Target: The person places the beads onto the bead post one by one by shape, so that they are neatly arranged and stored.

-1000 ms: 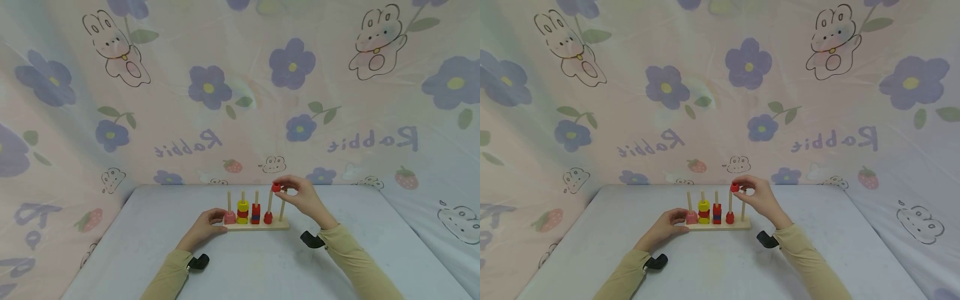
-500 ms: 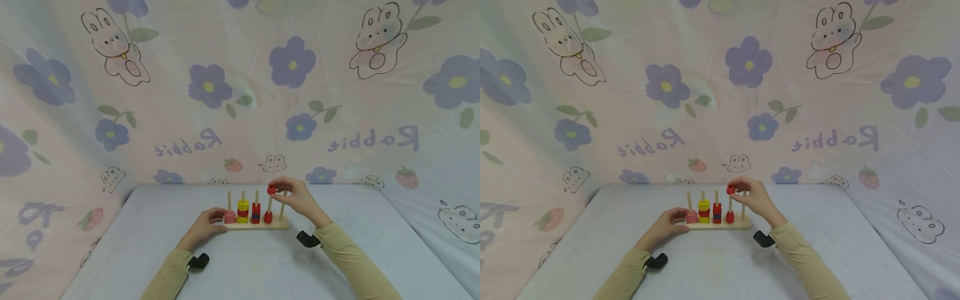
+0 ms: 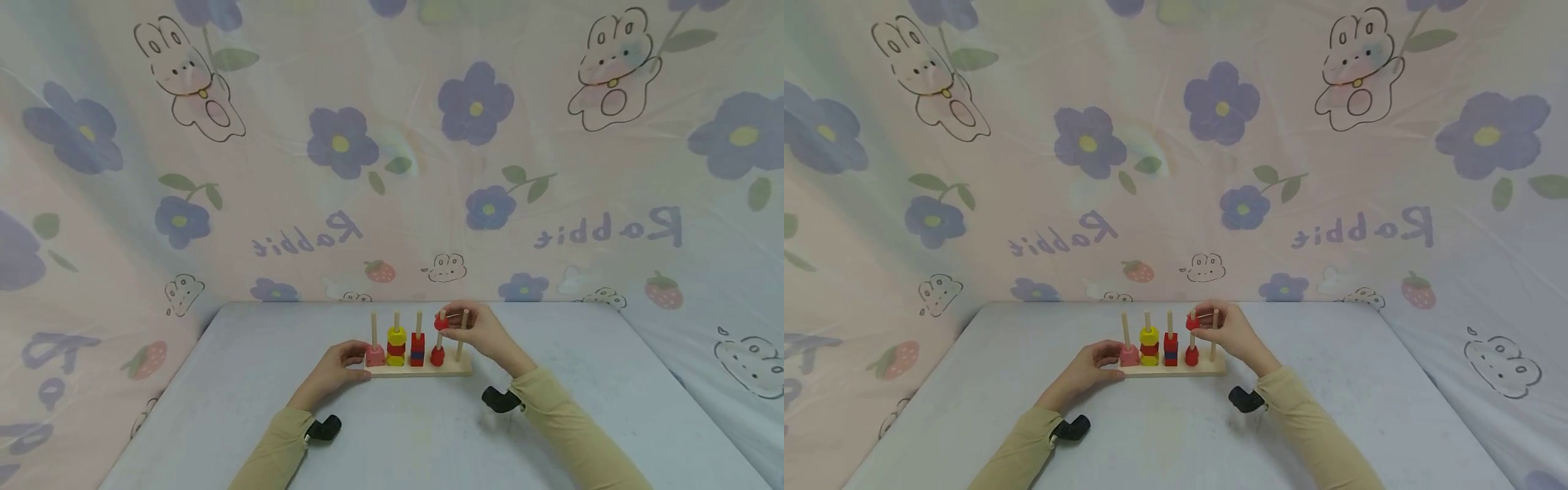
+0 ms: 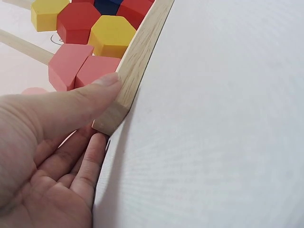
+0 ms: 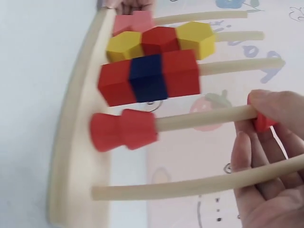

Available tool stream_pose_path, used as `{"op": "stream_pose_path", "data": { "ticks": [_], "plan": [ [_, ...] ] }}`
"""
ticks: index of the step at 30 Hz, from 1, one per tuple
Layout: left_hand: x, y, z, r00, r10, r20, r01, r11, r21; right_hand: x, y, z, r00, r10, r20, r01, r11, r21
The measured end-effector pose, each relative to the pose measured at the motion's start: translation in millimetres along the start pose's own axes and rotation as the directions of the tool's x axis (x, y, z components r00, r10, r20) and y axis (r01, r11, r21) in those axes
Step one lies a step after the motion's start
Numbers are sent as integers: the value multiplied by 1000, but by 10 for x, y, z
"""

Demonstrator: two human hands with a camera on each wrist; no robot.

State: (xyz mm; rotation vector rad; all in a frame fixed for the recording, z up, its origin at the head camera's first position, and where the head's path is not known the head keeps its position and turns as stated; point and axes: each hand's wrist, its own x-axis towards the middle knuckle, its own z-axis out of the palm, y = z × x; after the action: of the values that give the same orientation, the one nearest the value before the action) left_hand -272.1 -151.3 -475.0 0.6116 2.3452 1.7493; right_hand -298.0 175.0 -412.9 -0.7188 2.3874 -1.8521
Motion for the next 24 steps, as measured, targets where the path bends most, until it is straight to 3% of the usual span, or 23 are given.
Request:
{"op": "stream_pose_path", "data": {
  "ticks": [11,20,24],
  "plan": [
    [-9,33,4,1000,-7,-1,7,1000,-2,-62,446,97,995,103,7,-101,986,-132],
    [87,-232,17,1000,-13,-19,13,1000,16,-121,486,153,997,82,10,-82,996,-33],
    [101,-283,5,1000,-2,-18,3,1000,18,-152,491,128,997,78,5,-78,997,-9]
  ]
}}
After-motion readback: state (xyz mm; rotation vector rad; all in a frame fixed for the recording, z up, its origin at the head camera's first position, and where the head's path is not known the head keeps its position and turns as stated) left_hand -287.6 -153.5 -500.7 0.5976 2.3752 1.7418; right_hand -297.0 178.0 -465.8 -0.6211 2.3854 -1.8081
